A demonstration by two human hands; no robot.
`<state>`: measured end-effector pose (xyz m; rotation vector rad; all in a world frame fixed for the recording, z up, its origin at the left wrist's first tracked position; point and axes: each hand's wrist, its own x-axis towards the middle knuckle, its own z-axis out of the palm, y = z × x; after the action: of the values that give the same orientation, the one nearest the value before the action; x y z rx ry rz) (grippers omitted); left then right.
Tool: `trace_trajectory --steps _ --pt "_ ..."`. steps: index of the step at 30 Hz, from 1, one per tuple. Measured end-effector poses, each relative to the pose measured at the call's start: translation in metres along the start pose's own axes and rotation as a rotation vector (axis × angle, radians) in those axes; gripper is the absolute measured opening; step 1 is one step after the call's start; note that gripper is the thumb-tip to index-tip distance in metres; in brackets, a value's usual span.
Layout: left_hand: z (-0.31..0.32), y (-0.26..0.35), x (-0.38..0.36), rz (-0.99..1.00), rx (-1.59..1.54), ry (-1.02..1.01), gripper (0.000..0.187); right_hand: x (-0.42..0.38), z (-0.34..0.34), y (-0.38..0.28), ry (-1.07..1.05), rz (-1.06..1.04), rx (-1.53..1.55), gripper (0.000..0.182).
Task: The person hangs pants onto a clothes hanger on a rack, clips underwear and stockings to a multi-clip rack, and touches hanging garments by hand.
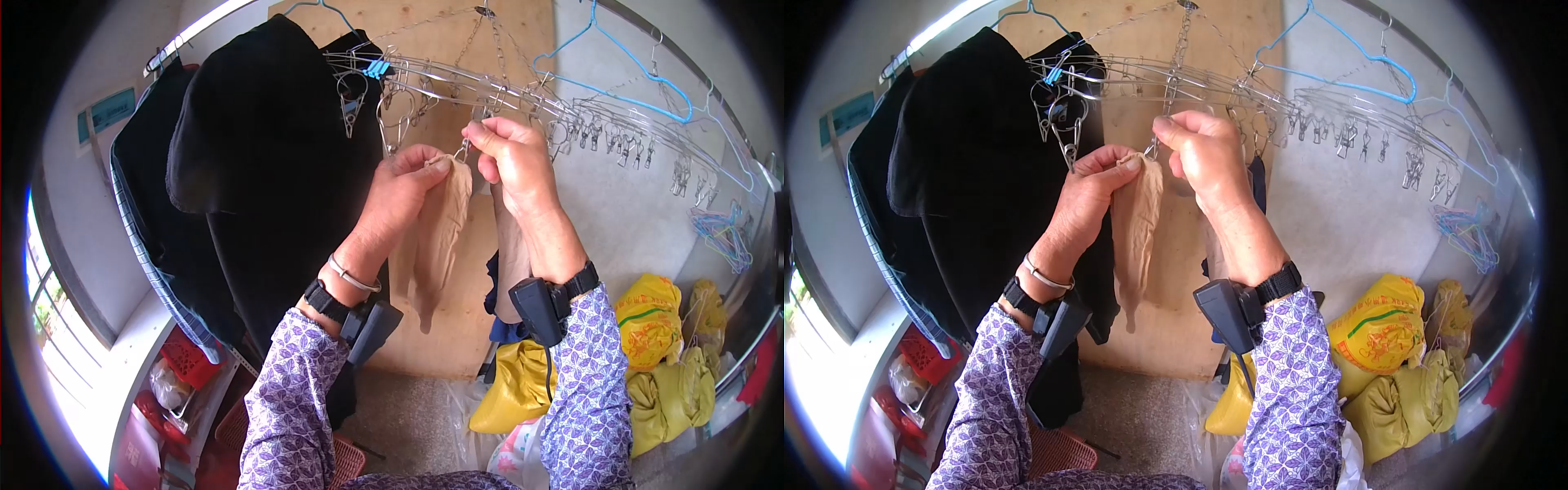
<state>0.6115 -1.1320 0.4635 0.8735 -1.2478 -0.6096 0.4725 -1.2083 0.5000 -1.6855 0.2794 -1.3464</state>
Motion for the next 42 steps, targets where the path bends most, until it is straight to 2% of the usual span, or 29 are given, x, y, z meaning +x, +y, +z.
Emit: trace_trajectory --steps 3,11,18,20,21,24,26,27,29,31,33,34,35,36,37,38,39,40,41,42 --pt "0.003 0.002 -0.002 -0.034 0.013 -0.005 0.012 -0.001 -0.002 0.001 -0.012 0.01 0.03 0.018" --pt "0.009 -0.001 0.002 0.022 0.072 0.012 0.014 -0.004 -0.007 0.002 -0.005 0.035 0.028 0.02" --pt "0.015 0.0 -0.003 0.044 0.081 0.016 0.019 -0.008 -0.012 0.007 -0.032 0.011 -0.01 0.027" --pt "0.014 -0.008 -0.013 0.035 0.104 -0.066 0.019 -0.018 -0.012 0.008 -0.022 0.032 0.005 0.029" --pt "0.01 -0.022 -0.017 0.003 0.101 -0.118 0.018 -0.029 -0.013 0.008 -0.08 0.014 0.015 0.029" --pt "0.0 -0.069 -0.042 -0.189 0.171 -0.18 0.01 -0.065 -0.02 0.044 -0.188 0.152 -0.053 0.028" --pt "-0.008 -0.101 -0.071 -0.325 0.183 -0.119 0.011 -0.105 -0.031 0.082 -0.27 0.397 -0.124 0.022" --pt "-0.015 -0.122 -0.088 -0.376 0.188 -0.117 0.009 -0.132 -0.031 0.105 -0.277 0.352 -0.149 0.023" --pt "-0.037 -0.175 -0.13 -0.443 0.177 -0.102 0.01 -0.195 -0.042 0.149 -0.331 0.537 -0.171 0.03" --pt "-0.064 -0.217 -0.184 -0.654 0.205 -0.074 0.012 -0.271 -0.061 0.207 -0.375 0.721 -0.147 0.029" --pt "-0.082 -0.25 -0.25 -0.794 0.19 0.058 0.014 -0.357 -0.081 0.25 -0.316 0.893 -0.109 0.027" --pt "-0.097 -0.255 -0.282 -0.806 0.244 -0.025 0.017 -0.404 -0.093 0.275 -0.327 0.913 -0.201 0.027" --pt "-0.124 -0.29 -0.343 -0.627 0.561 -0.26 0.012 -0.443 -0.109 0.285 -0.351 0.945 -0.113 0.024" --pt "-0.149 -0.324 -0.403 -0.364 0.993 -0.455 0.007 -0.475 -0.113 0.28 -0.291 0.9 -0.131 0.022" --pt "-0.175 -0.357 -0.462 -0.08 1.325 -0.53 0.003 -0.524 -0.127 0.279 -0.284 1.182 -0.217 0.021" --pt "-0.179 -0.365 -0.512 -0.266 1.431 -0.69 0.006 -0.548 -0.133 0.277 -0.313 1.095 -0.235 0.021" --pt "-0.178 -0.362 -0.545 -0.48 1.524 -0.836 0.01 -0.574 -0.14 0.283 -0.437 1.0 -0.358 0.019" --pt "-0.18 -0.356 -0.582 -0.577 1.393 -0.872 0.013 -0.614 -0.149 0.31 -0.545 0.695 -0.452 0.018" --pt "-0.18 -0.347 -0.616 -0.679 1.262 -0.898 0.017 -0.628 -0.152 0.315 -0.573 0.756 -0.43 0.018" --pt "-0.171 -0.349 -0.637 -0.865 1.314 -1.162 0.02 -0.635 -0.149 0.327 -0.57 0.853 -0.391 0.018"
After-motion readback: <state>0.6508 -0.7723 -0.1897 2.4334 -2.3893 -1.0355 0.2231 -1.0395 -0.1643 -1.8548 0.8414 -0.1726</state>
